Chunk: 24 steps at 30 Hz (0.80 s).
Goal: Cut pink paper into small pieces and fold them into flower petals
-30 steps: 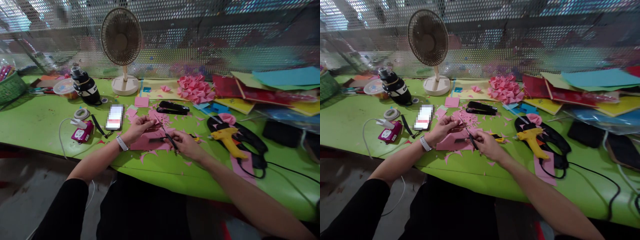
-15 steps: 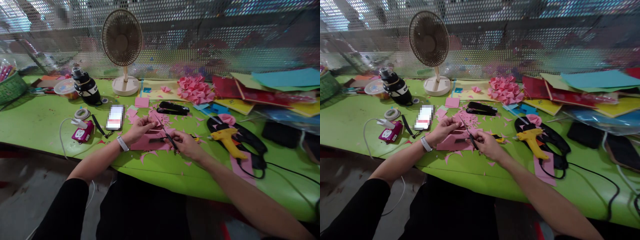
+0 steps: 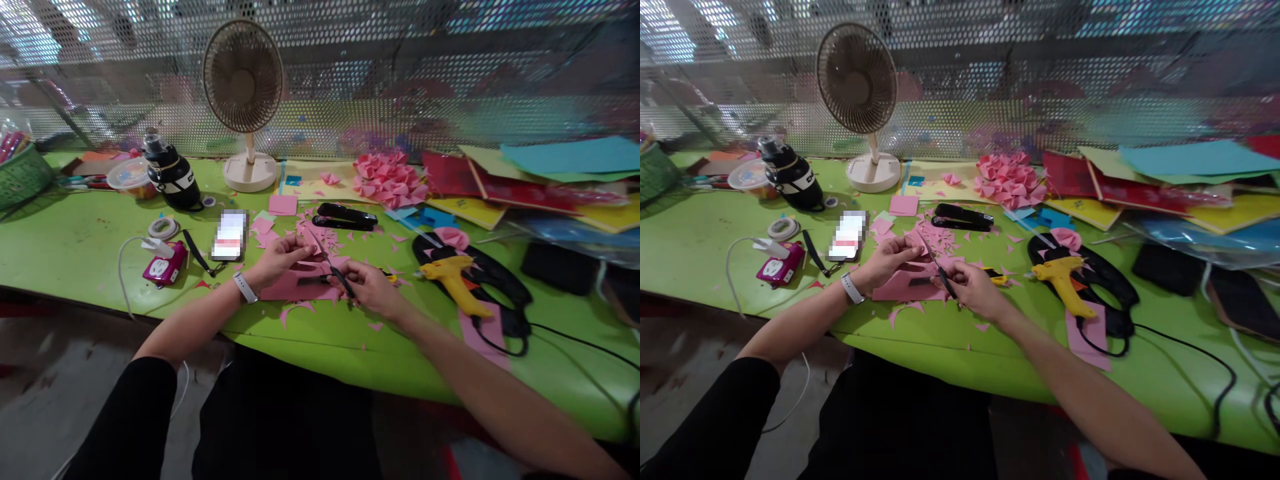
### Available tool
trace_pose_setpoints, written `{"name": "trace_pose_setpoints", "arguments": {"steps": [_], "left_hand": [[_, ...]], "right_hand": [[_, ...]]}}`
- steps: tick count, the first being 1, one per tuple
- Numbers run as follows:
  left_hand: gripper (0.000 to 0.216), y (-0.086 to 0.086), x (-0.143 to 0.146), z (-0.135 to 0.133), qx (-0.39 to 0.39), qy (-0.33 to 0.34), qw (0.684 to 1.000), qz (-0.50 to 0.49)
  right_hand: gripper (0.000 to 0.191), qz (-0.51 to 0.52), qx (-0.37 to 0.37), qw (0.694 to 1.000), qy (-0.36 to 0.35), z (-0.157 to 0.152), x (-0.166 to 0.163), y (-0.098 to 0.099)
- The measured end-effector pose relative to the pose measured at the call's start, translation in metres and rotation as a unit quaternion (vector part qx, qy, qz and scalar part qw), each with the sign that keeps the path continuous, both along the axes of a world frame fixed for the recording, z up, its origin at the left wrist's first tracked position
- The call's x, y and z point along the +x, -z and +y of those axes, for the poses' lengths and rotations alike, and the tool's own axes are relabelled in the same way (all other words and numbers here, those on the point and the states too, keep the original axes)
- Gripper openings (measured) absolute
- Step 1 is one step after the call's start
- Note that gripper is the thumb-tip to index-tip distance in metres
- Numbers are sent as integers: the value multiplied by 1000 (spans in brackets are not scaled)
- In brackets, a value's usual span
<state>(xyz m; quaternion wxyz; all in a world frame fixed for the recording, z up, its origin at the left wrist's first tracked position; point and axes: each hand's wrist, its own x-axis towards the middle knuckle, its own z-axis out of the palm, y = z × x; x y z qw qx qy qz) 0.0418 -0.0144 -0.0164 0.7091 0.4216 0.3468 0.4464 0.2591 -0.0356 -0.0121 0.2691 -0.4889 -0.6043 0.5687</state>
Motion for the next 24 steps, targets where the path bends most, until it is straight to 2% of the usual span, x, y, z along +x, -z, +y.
{"name": "trace_pose_setpoints", "arguments": {"steps": [12,17,24], "left_hand": [[46,-2,2,-3,-1,5,1000,9],[44,-3,-1,0,-6,13,1000,16],[45,-7,-8,7,18,-51,998,19]], "right_hand": [[60,11,5,1000,-7,0,1,3],[61,9,-9,1000,-3,-2,1,-4],[62,-5,-18,1000,-5,-4,0,-15]]}}
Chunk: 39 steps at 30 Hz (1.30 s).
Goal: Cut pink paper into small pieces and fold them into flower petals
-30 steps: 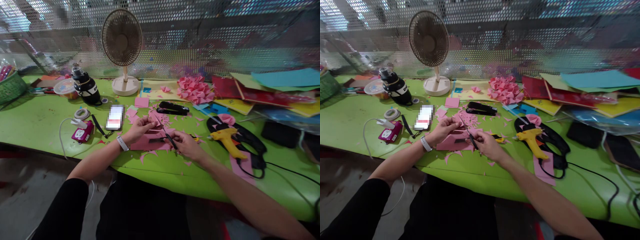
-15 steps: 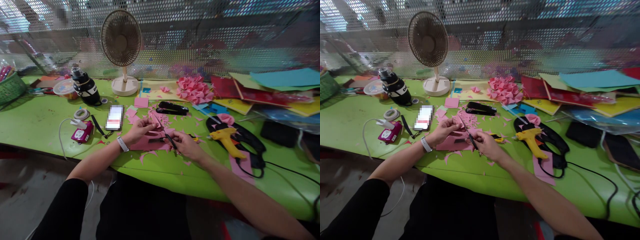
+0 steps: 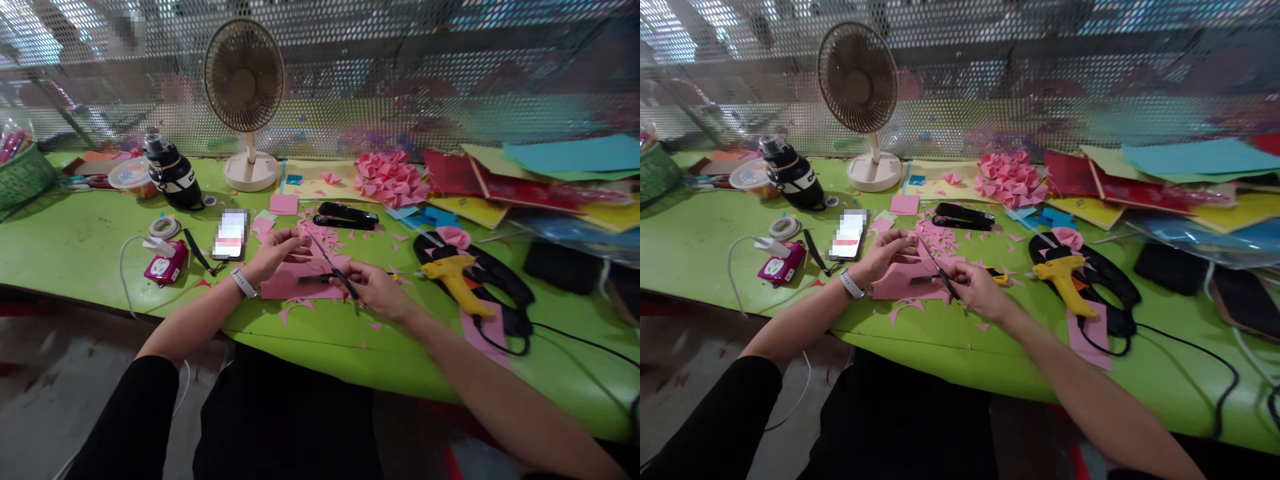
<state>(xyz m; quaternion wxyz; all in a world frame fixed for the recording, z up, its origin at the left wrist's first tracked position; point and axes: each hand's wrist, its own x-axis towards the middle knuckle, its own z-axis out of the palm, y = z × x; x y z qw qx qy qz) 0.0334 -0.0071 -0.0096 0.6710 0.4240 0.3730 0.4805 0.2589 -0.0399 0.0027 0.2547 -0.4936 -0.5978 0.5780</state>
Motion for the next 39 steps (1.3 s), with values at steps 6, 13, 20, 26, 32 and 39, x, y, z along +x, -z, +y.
{"name": "trace_pose_setpoints", "arguments": {"steps": [6,13,20,26,32,39], "left_hand": [[46,0,2,-1,34,4,999,3],[43,2,3,-3,39,11,999,-15],[42,2,3,-2,44,19,999,-15],[40,2,3,-2,51,20,998,-18],[41,3,2,-1,49,20,999,-5],[38,5,3,0,57,31,998,0]], "right_hand": [[61,6,-4,1000,-3,2,2,5],[58,16,13,1000,-12,2,3,9],[58,16,26,999,-12,1,1,8],[59,5,15,1000,-8,0,0,7],[58,15,13,1000,-6,1,0,6],[58,3,18,1000,-14,1,0,5]]}}
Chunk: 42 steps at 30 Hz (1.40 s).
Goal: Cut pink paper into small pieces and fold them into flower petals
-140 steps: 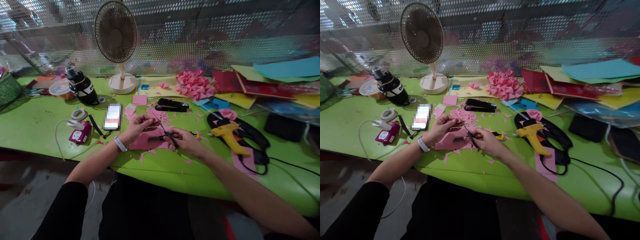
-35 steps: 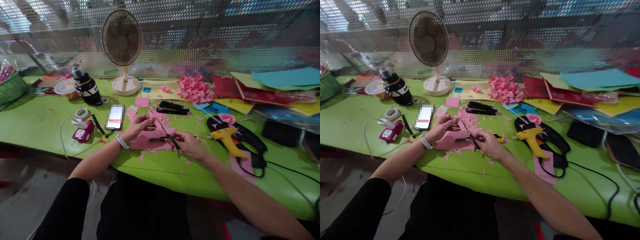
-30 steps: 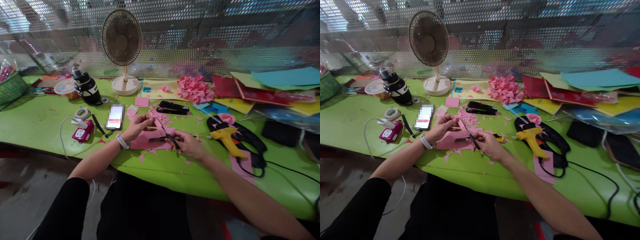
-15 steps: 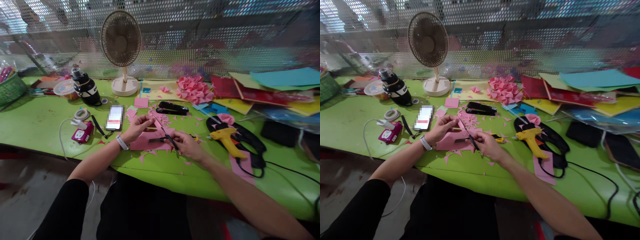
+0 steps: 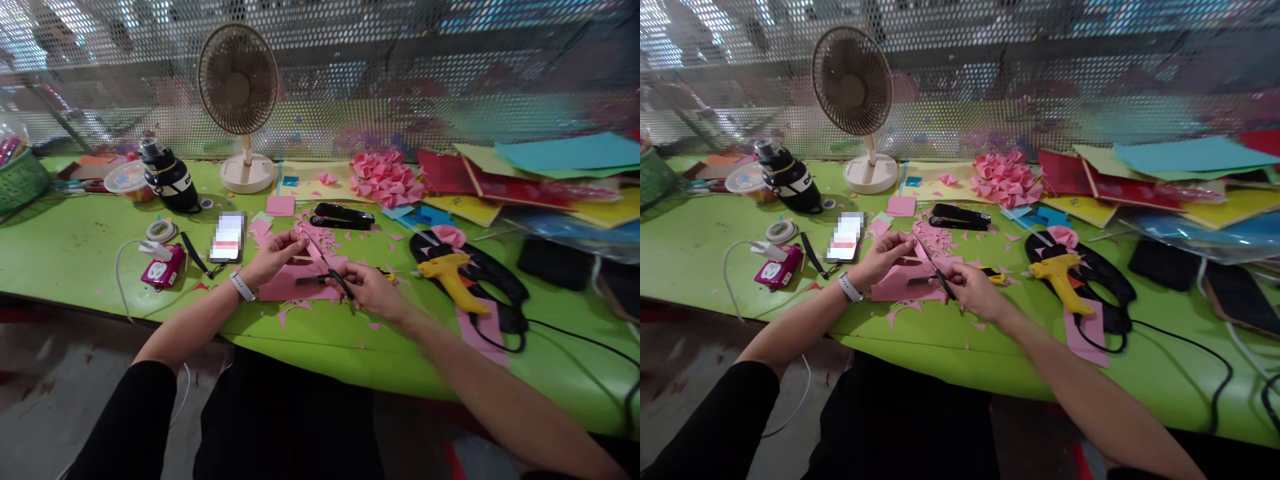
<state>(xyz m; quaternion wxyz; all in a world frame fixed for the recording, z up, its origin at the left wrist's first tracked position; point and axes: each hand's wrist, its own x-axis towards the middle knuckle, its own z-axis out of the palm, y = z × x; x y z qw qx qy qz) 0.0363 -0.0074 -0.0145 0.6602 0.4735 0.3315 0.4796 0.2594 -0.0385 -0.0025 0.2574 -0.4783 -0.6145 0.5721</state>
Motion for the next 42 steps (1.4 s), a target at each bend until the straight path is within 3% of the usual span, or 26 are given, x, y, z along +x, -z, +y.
{"name": "trace_pose_setpoints", "arguments": {"steps": [7,12,15,19,42], "left_hand": [[38,0,0,0,-10,-8,1000,3],[33,0,2,-1,-92,-28,993,-65],[27,-1,4,-3,-126,-6,986,-108],[24,-4,7,-6,-115,24,986,-121],[26,0,5,-3,-99,26,989,-109]], "right_hand": [[59,4,11,1000,0,-1,-1,0],[59,5,-10,1000,11,0,-1,2],[57,4,-14,1000,5,0,-1,5],[57,7,-17,1000,10,1,-1,9],[58,-4,-14,1000,21,3,0,9]]}}
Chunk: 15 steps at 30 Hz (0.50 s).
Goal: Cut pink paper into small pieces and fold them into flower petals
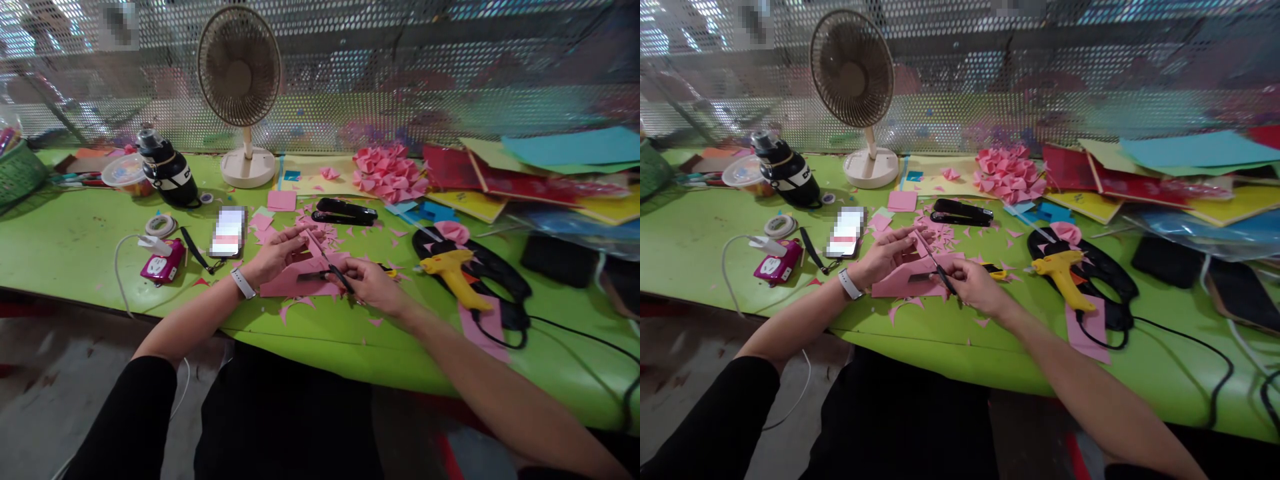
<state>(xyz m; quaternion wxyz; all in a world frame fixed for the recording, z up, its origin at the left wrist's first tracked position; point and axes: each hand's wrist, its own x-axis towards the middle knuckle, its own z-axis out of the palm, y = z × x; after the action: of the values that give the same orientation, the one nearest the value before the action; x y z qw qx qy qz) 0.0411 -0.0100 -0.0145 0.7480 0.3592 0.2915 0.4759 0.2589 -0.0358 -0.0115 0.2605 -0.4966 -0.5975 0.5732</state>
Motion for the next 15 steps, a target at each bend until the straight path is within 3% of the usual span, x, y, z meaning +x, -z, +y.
{"name": "trace_pose_setpoints", "arguments": {"steps": [8,15], "left_hand": [[22,-2,0,1,-14,10,1000,-4],[26,-5,-2,6,-76,-37,996,-2]], "right_hand": [[55,13,-13,1000,-16,3,2,6],[53,52,-36,997,-34,7,14,1]]}}
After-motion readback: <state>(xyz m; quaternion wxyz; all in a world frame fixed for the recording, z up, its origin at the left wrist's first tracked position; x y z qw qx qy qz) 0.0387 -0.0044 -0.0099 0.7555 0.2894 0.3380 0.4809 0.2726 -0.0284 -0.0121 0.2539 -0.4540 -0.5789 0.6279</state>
